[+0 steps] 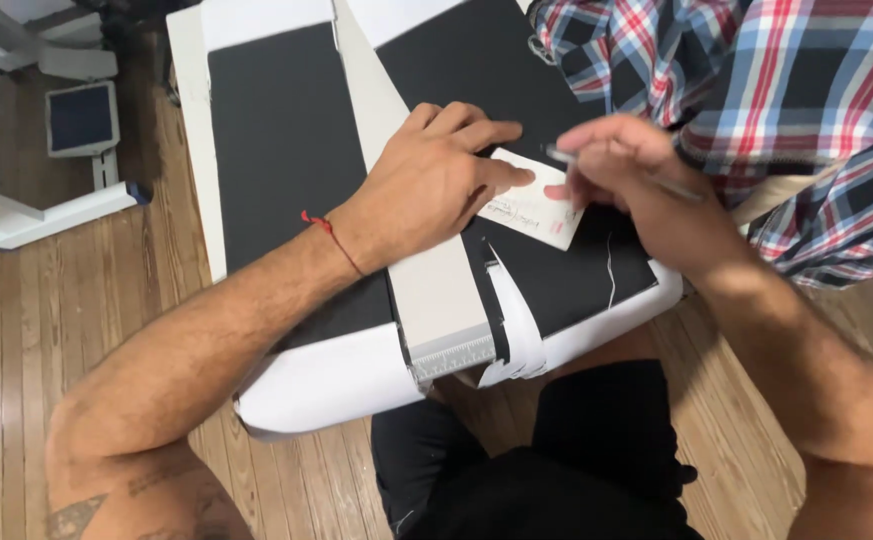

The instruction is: Marking and organizing leather pieces on a workbench using a pen

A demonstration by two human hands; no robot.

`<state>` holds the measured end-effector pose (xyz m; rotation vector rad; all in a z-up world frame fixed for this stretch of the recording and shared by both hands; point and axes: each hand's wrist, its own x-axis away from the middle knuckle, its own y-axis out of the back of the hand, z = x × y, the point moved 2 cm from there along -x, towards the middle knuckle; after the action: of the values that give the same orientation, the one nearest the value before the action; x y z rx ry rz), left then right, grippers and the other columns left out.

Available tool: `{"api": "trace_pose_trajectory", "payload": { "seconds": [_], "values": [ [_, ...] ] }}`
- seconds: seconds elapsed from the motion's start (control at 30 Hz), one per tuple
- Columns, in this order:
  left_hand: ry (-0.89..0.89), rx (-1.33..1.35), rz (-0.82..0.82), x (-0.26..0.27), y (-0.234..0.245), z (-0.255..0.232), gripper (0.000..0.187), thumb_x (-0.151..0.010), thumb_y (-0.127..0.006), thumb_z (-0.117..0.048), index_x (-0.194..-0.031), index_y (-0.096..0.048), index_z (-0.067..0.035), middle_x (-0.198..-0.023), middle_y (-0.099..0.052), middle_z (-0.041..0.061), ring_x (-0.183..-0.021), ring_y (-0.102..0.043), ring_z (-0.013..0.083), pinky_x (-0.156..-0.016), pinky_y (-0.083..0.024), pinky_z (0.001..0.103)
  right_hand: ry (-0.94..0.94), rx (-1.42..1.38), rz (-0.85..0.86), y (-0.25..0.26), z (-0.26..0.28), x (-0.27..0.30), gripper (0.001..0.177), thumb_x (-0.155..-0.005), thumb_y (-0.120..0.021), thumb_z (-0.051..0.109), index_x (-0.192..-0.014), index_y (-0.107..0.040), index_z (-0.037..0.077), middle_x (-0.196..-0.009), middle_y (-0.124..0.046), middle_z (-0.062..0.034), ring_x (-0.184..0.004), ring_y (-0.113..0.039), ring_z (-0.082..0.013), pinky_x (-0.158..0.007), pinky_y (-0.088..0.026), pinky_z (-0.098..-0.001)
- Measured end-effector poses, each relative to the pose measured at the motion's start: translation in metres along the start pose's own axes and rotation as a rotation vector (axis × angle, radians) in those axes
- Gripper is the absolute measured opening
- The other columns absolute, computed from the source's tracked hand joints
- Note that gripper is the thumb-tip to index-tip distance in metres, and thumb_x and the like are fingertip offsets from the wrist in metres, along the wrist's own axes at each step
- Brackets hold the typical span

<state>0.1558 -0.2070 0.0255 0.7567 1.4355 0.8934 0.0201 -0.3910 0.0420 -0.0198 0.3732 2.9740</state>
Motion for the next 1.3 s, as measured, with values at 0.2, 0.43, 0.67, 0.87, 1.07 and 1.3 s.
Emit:
{"api": "trace_pose_trajectory", "payload": {
  "seconds": [0.2,0.43,0.67,0.87,1.07,1.3],
  "values": [
    [0.063,-0.334,-0.086,-0.016,-0.014,0.018,0.033,-0.095,-0.078,-0.043,-0.121,-0.074,-0.024,-0.107,-0.065,-0.003,-0.093,-0.055,0.0223,-0.073,-0.041,0.038,0.103,-0.624,0.036,-0.008,-0.039,0.012,0.021,-0.110,-0.051,0.016,-0.119,-0.065,0.003,-0.098,-0.070,-0.0146,-0.091,-0.070,-0.0305,-0.101,-0.059,-0.0422],
    [0.368,-0.140,-0.018,0.005,-0.003,-0.027,0.065,-0.092,-0.061,-0.076,-0.086,-0.071,-0.013,-0.085,-0.053,0.005,-0.074,-0.051,0.0261,-0.062,-0.045,0.042,0.049,-1.023,-0.112,-0.013,-0.031,0.020,0.027,-0.107,-0.057,0.033,-0.111,-0.069,0.009,-0.100,-0.068,-0.0146,-0.097,-0.068,-0.0322,-0.118,-0.047,-0.0638],
    [0.111,0.442,0.375,0.010,-0.001,0.021,0.070,-0.095,-0.060,-0.065,-0.154,-0.049,-0.030,-0.167,-0.017,0.025,-0.156,-0.005,0.0439,-0.122,0.002,0.062,0.246,-0.106,0.080,0.007,-0.015,-0.014,0.015,-0.107,-0.052,0.003,-0.119,-0.061,0.001,-0.081,-0.057,-0.0087,-0.075,-0.065,-0.0208,-0.086,-0.060,-0.0356],
    [0.026,0.389,0.291,0.011,-0.007,0.027,0.080,-0.088,-0.075,-0.051,-0.157,-0.045,-0.022,-0.165,-0.026,0.027,-0.154,-0.019,0.0448,-0.122,-0.006,0.063,0.218,0.237,0.095,-0.007,-0.010,-0.030,0.006,-0.104,-0.062,0.006,-0.104,-0.065,0.001,-0.078,-0.073,-0.0131,-0.070,-0.072,-0.0167,-0.070,-0.055,-0.0242],
    [0.011,0.142,0.011,0.016,-0.001,0.012,0.051,-0.092,-0.065,-0.043,-0.134,-0.069,-0.015,-0.143,-0.058,0.020,-0.134,-0.052,0.0388,-0.111,-0.036,0.058,0.092,0.170,-0.009,-0.001,-0.031,-0.024,0.007,-0.108,-0.059,0.007,-0.107,-0.065,0.003,-0.064,-0.052,-0.0041,-0.077,-0.078,-0.0204,-0.071,-0.056,-0.0223],
    [0.156,0.341,0.174,0.016,-0.009,0.019,0.087,-0.090,-0.069,-0.072,-0.149,-0.053,-0.011,-0.159,-0.034,0.031,-0.148,-0.030,0.0519,-0.119,-0.025,0.068,0.179,-0.210,-0.037,0.012,-0.062,-0.027,0.007,-0.107,-0.052,-0.002,-0.113,-0.051,0.002,-0.092,-0.053,-0.0102,-0.064,-0.052,-0.0135,-0.073,-0.073,-0.0439]
  ]
}}
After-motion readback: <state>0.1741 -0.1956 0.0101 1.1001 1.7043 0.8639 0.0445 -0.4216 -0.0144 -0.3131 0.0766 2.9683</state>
